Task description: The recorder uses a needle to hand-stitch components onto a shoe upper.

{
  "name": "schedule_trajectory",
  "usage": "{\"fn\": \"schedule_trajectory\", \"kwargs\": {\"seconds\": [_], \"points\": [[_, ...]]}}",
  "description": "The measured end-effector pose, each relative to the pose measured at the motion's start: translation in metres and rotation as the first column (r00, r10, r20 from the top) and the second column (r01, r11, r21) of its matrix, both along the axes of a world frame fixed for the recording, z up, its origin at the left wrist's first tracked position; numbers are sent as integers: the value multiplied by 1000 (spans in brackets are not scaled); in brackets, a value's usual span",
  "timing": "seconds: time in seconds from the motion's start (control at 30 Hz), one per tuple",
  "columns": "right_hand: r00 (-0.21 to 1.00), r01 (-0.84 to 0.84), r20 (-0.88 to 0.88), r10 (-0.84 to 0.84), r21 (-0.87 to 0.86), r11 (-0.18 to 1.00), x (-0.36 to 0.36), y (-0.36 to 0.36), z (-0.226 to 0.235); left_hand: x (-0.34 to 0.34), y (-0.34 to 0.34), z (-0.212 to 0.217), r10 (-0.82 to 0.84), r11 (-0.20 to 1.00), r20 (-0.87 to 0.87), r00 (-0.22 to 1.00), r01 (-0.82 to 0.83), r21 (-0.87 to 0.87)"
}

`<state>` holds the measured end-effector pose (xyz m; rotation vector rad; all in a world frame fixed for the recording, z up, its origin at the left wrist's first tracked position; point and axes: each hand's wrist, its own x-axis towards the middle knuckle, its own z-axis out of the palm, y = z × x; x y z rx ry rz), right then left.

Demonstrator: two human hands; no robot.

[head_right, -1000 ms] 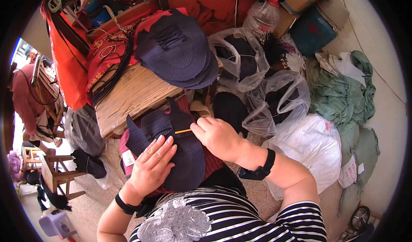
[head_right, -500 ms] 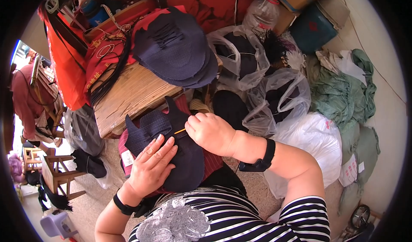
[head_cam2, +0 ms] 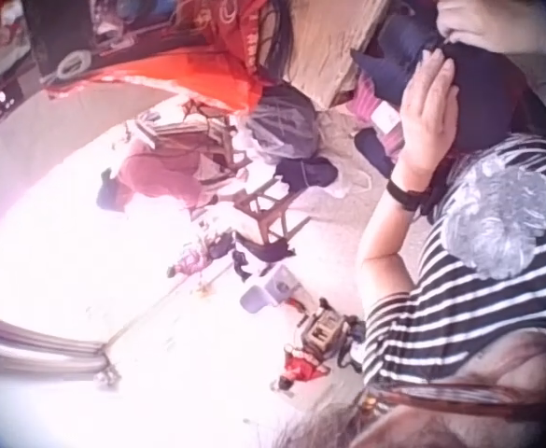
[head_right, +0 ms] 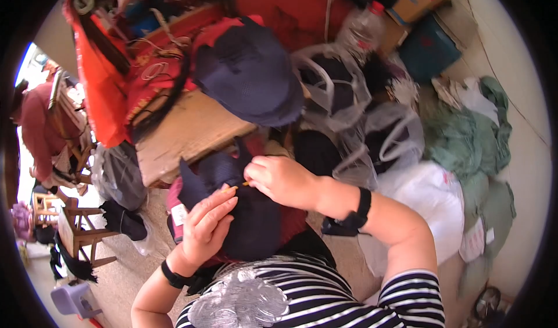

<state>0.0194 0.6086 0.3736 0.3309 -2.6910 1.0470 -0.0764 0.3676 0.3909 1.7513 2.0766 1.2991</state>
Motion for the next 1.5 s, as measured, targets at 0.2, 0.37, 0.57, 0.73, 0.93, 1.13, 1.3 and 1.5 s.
{"fn": "schedule_trajectory", "kwargs": {"seconds": [0.2, 0.37, 0.57, 0.73, 0.93, 1.13, 1.3, 1.5], "points": [[980, 85, 190, -54, -159, 984, -4, -6, 19, -6, 12, -4, 232, 967, 138, 963, -244, 75], [779, 365, 625, 44, -510, 779, -8, -3, 19, -13, 19, -7, 256, 966, -138, 957, -260, -11], [776, 391, 630, 41, -531, 752, -10, -6, 6, -13, 24, -18, 276, 931, -362, 890, -341, -128], [758, 406, 652, -22, -445, 798, -11, -13, 7, -16, 25, -24, 207, 926, -469, 858, -326, -189], [721, 489, 688, -83, -421, 764, -14, -23, -2, -33, 27, -35, 25, 985, -441, 897, -97, -142], [820, 343, 513, -254, -85, 936, -18, -30, -6, -54, 15, -45, -164, 982, -201, 966, 179, 58], [824, 323, 499, -267, -28, 946, -14, -33, -4, -52, 2, -45, -172, 980, -224, 959, 189, 56], [826, 343, 495, -269, -62, 937, -14, -37, -5, -36, 3, -34, 34, 999, -343, 939, -39, -10]]}}
